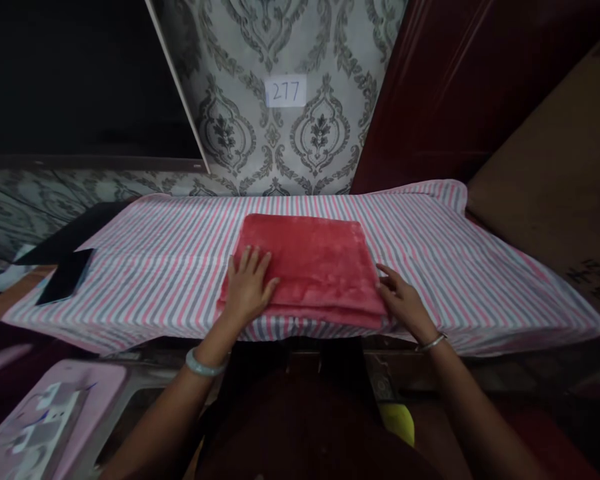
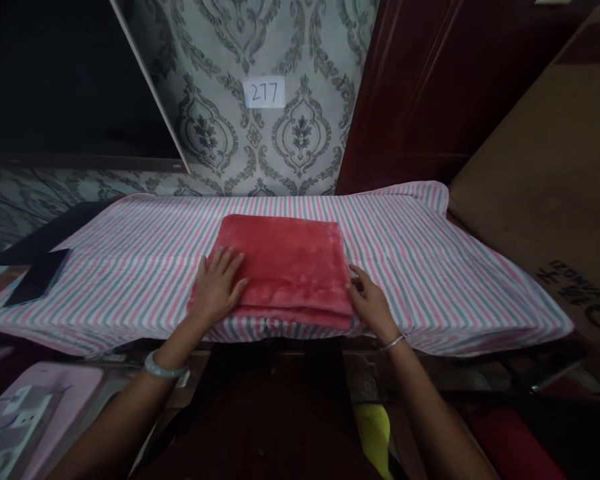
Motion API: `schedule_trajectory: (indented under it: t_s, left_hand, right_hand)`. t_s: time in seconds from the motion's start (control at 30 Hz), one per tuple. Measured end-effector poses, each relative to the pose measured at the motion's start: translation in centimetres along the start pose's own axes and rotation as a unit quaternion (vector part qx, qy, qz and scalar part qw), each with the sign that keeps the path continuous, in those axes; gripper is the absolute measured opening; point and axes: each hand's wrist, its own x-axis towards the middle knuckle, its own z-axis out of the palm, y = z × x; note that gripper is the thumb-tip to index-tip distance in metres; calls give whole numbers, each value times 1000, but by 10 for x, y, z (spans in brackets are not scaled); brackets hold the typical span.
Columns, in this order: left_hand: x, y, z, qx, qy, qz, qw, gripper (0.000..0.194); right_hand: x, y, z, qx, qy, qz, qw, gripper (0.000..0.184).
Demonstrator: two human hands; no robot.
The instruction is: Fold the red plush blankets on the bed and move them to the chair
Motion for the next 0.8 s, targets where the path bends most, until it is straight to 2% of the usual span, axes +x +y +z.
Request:
schedule_trajectory:
  t_s: [0.07, 0.1, 0.17, 0.23, 0.33, 0.43, 0.5, 0.63, 0.7, 0.8]
  left_hand:
    - [-6, 23, 2, -32, 28, 79, 996, 59]
    - [-9, 36, 5, -47, 27, 123, 991, 58]
    - [-15, 62, 14, -62, 10, 181, 981, 58]
    - [-21, 81, 25, -60, 2, 183, 981, 59]
    - [-31, 92, 41, -46, 22, 155, 987, 59]
    - [-38, 91, 53, -31, 51, 153, 986, 61]
    - [-41, 88, 58, -30, 69, 154, 985, 62]
    - [-41, 87, 65, -47, 109, 158, 980, 59]
    - [-41, 87, 68, -52, 122, 158, 979, 57]
    - [-42, 88, 72, -53, 128, 158, 978, 56]
  right_hand:
    - [12, -25, -4, -66, 24, -75, 995, 58]
    - [19, -40, -1, -86, 13, -126, 988, 55]
    - [31, -70, 16, -113, -70, -222, 966, 53]
    - [42, -91, 42, -154, -192, -289, 925, 53]
    - [64, -98, 75, -246, -320, -329, 854, 55]
    - [99, -80, 87, -327, -342, -338, 813, 58]
    - [128, -65, 87, -360, -325, -331, 810, 60]
    - [177, -39, 85, -391, -267, -252, 844, 62]
    - [188, -29, 88, -393, -241, -217, 861, 63]
    - [189, -16, 94, -387, -199, -218, 874, 64]
